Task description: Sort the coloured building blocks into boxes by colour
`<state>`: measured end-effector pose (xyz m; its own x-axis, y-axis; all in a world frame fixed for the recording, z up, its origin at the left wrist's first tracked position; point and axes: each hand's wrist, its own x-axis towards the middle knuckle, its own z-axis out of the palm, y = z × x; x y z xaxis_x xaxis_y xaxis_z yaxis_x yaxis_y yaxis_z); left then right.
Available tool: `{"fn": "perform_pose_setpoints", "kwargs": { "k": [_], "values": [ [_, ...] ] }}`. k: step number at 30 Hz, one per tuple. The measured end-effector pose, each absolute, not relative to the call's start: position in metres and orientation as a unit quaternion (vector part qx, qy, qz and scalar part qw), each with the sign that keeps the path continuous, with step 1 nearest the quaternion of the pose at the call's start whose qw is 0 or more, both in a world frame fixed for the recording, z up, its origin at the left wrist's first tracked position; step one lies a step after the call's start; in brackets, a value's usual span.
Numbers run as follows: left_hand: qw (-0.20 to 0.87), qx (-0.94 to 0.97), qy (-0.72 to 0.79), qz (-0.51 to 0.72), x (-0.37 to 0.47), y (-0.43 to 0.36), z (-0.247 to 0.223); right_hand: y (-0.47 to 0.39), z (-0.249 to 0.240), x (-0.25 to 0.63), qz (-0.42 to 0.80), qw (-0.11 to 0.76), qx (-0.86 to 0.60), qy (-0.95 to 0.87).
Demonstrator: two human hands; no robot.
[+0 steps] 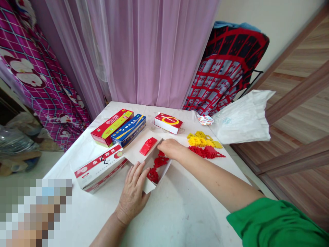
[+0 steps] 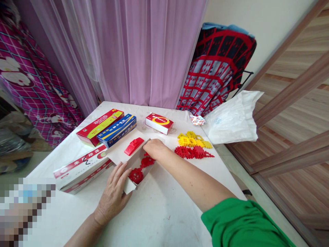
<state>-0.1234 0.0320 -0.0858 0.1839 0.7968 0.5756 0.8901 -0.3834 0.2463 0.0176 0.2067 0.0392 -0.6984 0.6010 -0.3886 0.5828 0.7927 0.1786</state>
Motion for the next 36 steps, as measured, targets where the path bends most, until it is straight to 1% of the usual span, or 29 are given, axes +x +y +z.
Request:
{"fn": "perform_pose_setpoints", "kwargs": {
  "k": [4,15,23,28,36],
  "values": [
    [0.075,-0.764,-0.551,-0.328,-0.123,0.031,-0.084,0.206,0.036,0.013,0.035,0.259,0.33,0.907],
    [0.077,-0.764,-0.554,-0.322,-0.123,0.031,-0.082,0.211,0.016,0.009,0.029,0.278,0.316,0.907],
    [0.079,-0.764,-0.554,-0.321,-0.123,0.032,-0.084,0.202,0.029,0.018,0.014,0.233,0.28,0.931],
    [0.079,-0.766,-0.552,-0.321,-0.125,0.032,-0.086,0.179,0.031,0.01,-0.017,0.236,0.199,0.951],
    [0.081,-0.767,-0.551,-0.32,-0.125,0.032,-0.084,0.172,0.025,0.0,-0.005,0.225,0.165,0.96]
  ]
}}
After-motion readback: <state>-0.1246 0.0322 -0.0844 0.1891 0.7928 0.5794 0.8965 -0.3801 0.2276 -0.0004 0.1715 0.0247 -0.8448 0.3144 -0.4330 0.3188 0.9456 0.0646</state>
